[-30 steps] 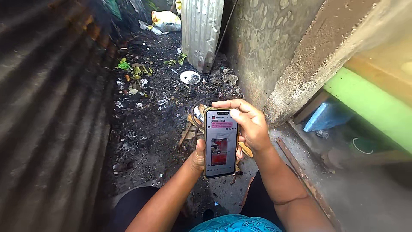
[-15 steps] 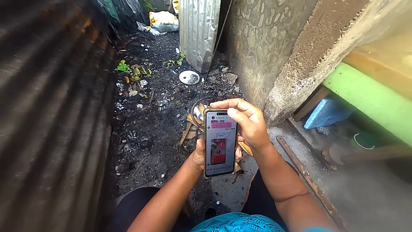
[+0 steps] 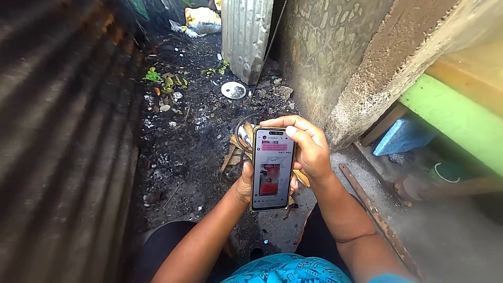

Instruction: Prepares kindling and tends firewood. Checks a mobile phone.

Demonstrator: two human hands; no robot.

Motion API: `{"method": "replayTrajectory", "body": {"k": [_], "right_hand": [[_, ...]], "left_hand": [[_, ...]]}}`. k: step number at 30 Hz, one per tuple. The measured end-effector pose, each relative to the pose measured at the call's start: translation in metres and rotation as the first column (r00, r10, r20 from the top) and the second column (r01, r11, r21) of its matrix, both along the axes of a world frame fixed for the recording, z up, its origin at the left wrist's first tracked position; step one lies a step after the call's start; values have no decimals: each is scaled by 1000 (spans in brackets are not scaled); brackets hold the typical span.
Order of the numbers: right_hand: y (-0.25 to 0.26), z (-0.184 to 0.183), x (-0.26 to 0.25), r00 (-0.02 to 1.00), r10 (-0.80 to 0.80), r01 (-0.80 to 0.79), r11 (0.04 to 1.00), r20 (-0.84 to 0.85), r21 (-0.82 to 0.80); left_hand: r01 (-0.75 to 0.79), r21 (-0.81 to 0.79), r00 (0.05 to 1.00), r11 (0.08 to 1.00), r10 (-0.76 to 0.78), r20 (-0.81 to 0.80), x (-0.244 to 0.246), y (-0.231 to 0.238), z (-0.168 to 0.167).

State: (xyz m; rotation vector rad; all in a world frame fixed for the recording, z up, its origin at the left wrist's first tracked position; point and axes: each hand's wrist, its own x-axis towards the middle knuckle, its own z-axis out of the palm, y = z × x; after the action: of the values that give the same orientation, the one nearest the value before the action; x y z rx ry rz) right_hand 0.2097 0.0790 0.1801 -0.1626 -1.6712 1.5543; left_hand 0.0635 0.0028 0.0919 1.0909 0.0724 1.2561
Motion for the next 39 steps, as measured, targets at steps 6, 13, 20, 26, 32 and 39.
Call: {"method": "replayTrajectory", "body": {"k": [6,13,20,26,32,39], "right_hand": [[-1,0,-1,1000,-21,21,999,8,31],[1,1,-4,999,-14,22,988,-52,153],[0,-2,-6,996,-14,29,984,-87,174],[1,-3,-9,994,-11,33,980,-113,196],[1,-3,-11,993,-37,59,978,-111,199],[3,-3,-8,994,3,18,980,-108,197]], "left_hand": [[-45,-5,999,999,44,-9,-2,-3,-3],[-3,67,999,998,5,-33,-1,-1,-2],[-15,86,1000,996,17,-21,-1,-5,4],[-42,88,998,995,45,-36,-2,-6,4],[-49,83,998,995,53,-43,-3,-7,6],[-22,77,999,997,25,-38,-2,-5,2]]}}
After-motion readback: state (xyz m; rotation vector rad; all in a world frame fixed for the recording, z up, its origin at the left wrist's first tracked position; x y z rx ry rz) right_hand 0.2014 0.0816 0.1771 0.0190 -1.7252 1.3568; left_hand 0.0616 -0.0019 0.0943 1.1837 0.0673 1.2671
